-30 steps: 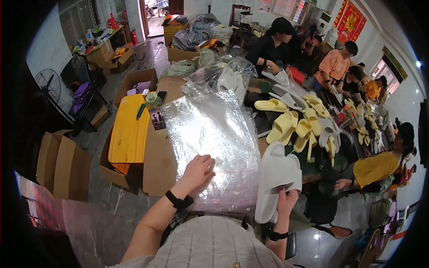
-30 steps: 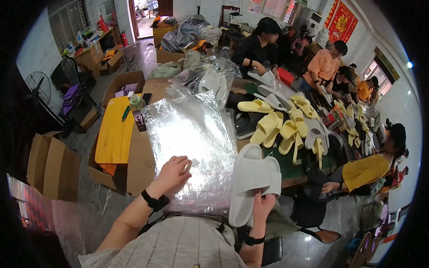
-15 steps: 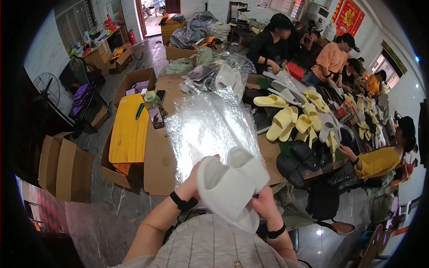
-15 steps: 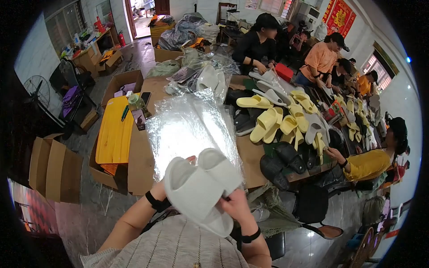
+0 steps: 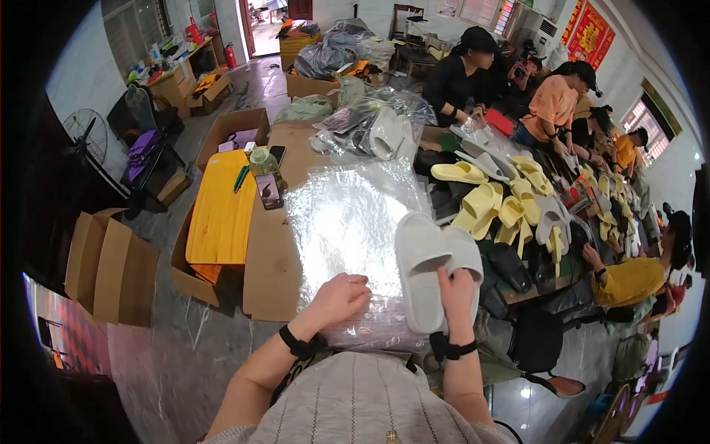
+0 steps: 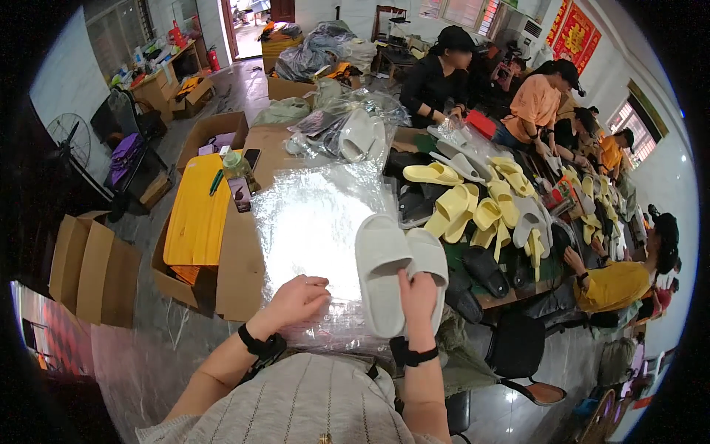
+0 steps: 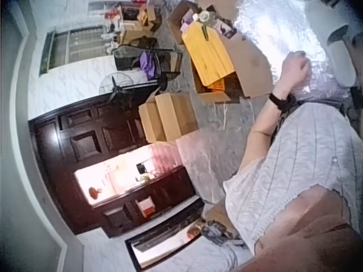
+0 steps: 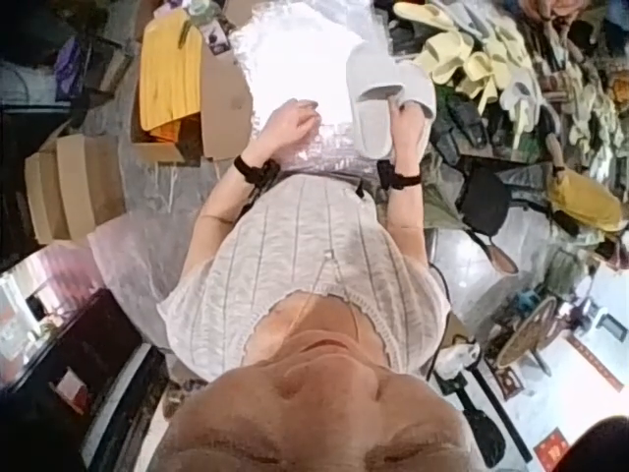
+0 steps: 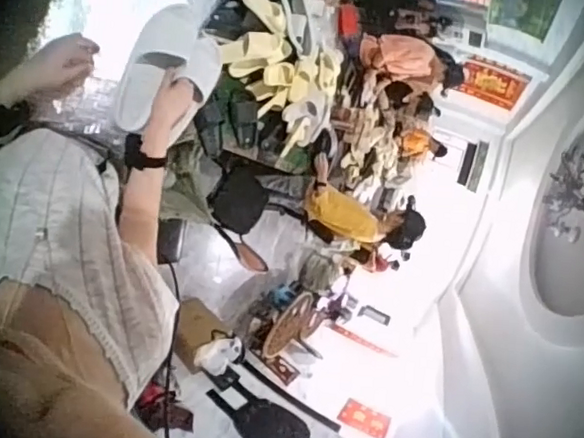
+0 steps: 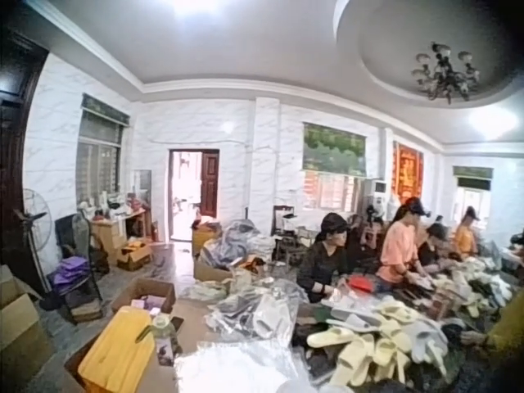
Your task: Sorting and organizing manufactured slippers and plastic bags at a factory workstation.
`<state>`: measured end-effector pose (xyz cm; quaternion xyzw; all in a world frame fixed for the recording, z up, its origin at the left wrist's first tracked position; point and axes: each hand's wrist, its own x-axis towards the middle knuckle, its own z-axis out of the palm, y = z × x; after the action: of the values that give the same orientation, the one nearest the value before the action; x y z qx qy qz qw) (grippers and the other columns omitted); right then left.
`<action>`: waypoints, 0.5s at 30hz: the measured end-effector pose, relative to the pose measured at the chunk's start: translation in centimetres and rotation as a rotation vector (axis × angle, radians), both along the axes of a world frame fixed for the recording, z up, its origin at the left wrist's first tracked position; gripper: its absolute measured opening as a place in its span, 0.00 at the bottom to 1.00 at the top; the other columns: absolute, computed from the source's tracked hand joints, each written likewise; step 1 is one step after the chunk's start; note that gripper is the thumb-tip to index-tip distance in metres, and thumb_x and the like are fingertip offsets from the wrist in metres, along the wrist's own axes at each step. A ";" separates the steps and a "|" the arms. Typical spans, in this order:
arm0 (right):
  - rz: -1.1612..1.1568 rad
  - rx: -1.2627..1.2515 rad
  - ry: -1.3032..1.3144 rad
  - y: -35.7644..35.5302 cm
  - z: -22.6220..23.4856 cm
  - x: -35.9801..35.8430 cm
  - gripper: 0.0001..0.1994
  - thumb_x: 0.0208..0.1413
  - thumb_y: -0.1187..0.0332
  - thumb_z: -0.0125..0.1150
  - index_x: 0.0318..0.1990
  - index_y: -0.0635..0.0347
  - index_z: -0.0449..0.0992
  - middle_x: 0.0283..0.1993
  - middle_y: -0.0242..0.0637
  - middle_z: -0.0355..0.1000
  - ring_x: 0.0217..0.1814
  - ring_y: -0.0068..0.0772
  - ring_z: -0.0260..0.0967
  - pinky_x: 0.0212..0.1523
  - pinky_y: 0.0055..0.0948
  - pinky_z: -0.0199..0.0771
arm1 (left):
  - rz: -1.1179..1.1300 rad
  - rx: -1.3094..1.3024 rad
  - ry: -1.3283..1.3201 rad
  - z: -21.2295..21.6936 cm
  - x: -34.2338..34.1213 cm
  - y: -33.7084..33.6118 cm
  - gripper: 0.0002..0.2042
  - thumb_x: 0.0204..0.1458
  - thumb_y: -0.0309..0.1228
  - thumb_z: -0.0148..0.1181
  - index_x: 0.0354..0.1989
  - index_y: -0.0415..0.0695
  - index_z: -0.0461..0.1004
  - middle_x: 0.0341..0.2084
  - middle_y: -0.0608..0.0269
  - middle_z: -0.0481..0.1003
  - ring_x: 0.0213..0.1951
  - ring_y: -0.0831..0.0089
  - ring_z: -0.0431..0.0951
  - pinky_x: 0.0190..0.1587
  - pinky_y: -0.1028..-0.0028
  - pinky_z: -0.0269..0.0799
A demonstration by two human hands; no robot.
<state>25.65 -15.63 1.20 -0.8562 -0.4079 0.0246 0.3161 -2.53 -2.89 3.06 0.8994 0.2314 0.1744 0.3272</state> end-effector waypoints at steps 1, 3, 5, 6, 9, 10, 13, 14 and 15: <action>-0.010 0.030 0.048 -0.6 1.1 -0.2 0.24 0.57 0.55 0.64 0.25 0.73 0.73 0.26 0.57 0.70 0.30 0.59 0.70 0.32 0.51 0.67 | 0.024 -0.050 -0.040 -0.3 -0.2 0.4 0.11 0.56 0.34 0.56 0.40 0.42 0.82 0.48 0.56 0.79 0.45 0.55 0.79 0.48 0.62 0.76; 0.017 0.167 0.107 -1.8 2.8 -0.7 0.21 0.57 0.58 0.65 0.25 0.73 0.72 0.26 0.56 0.69 0.28 0.54 0.69 0.30 0.46 0.66 | 0.066 -0.106 -0.038 -0.3 -0.1 1.1 0.12 0.58 0.34 0.57 0.43 0.42 0.82 0.45 0.56 0.81 0.41 0.57 0.81 0.45 0.64 0.77; -0.015 0.133 0.149 -3.6 3.3 -0.2 0.17 0.58 0.62 0.65 0.30 0.73 0.74 0.27 0.51 0.71 0.27 0.44 0.68 0.29 0.40 0.65 | 0.189 -0.329 0.009 0.1 0.7 1.9 0.12 0.59 0.34 0.58 0.46 0.42 0.81 0.42 0.56 0.81 0.38 0.60 0.82 0.41 0.68 0.77; 0.020 0.166 0.211 -4.5 3.5 0.1 0.15 0.58 0.63 0.65 0.34 0.72 0.75 0.29 0.48 0.73 0.27 0.40 0.69 0.30 0.37 0.66 | 0.248 -0.393 0.044 0.4 1.1 2.0 0.13 0.60 0.34 0.59 0.48 0.40 0.81 0.37 0.55 0.82 0.35 0.67 0.82 0.39 0.72 0.76; 0.091 0.210 0.326 -7.2 4.1 -0.3 0.10 0.57 0.69 0.64 0.43 0.67 0.78 0.33 0.43 0.77 0.32 0.32 0.72 0.34 0.33 0.69 | 0.318 -0.537 0.020 0.4 1.8 2.6 0.14 0.61 0.36 0.60 0.47 0.39 0.81 0.33 0.58 0.82 0.33 0.74 0.80 0.38 0.74 0.75; 0.143 0.200 0.349 -7.9 4.6 -0.7 0.10 0.57 0.71 0.63 0.43 0.67 0.79 0.35 0.43 0.78 0.34 0.32 0.74 0.35 0.33 0.71 | 0.315 -0.536 0.024 -0.2 1.9 2.9 0.14 0.61 0.36 0.60 0.47 0.39 0.81 0.33 0.58 0.82 0.33 0.74 0.80 0.38 0.74 0.75; 0.320 0.184 0.407 -8.9 6.8 -2.4 0.11 0.54 0.73 0.64 0.45 0.66 0.79 0.39 0.44 0.80 0.41 0.32 0.77 0.39 0.32 0.74 | 0.288 -0.611 0.002 -1.6 2.5 3.8 0.16 0.61 0.38 0.60 0.47 0.38 0.81 0.30 0.62 0.81 0.32 0.78 0.78 0.37 0.75 0.75; 0.447 0.182 0.440 -9.0 7.3 -3.0 0.13 0.51 0.75 0.66 0.46 0.65 0.80 0.43 0.44 0.80 0.45 0.31 0.79 0.42 0.31 0.75 | 0.309 -0.694 0.013 -1.2 3.0 4.1 0.14 0.59 0.38 0.61 0.44 0.38 0.81 0.29 0.62 0.81 0.31 0.77 0.78 0.36 0.74 0.74; 0.494 0.194 0.511 -9.0 7.4 -3.7 0.15 0.50 0.75 0.67 0.47 0.65 0.80 0.43 0.44 0.80 0.44 0.31 0.78 0.42 0.31 0.75 | 0.332 -0.777 0.023 -0.7 3.4 4.3 0.13 0.58 0.38 0.61 0.41 0.39 0.81 0.28 0.61 0.81 0.29 0.76 0.78 0.35 0.74 0.74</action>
<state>21.95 -24.65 8.57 -0.6640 -0.5108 0.2743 0.4721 0.88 1.45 2.37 0.6615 0.4255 0.1142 0.6069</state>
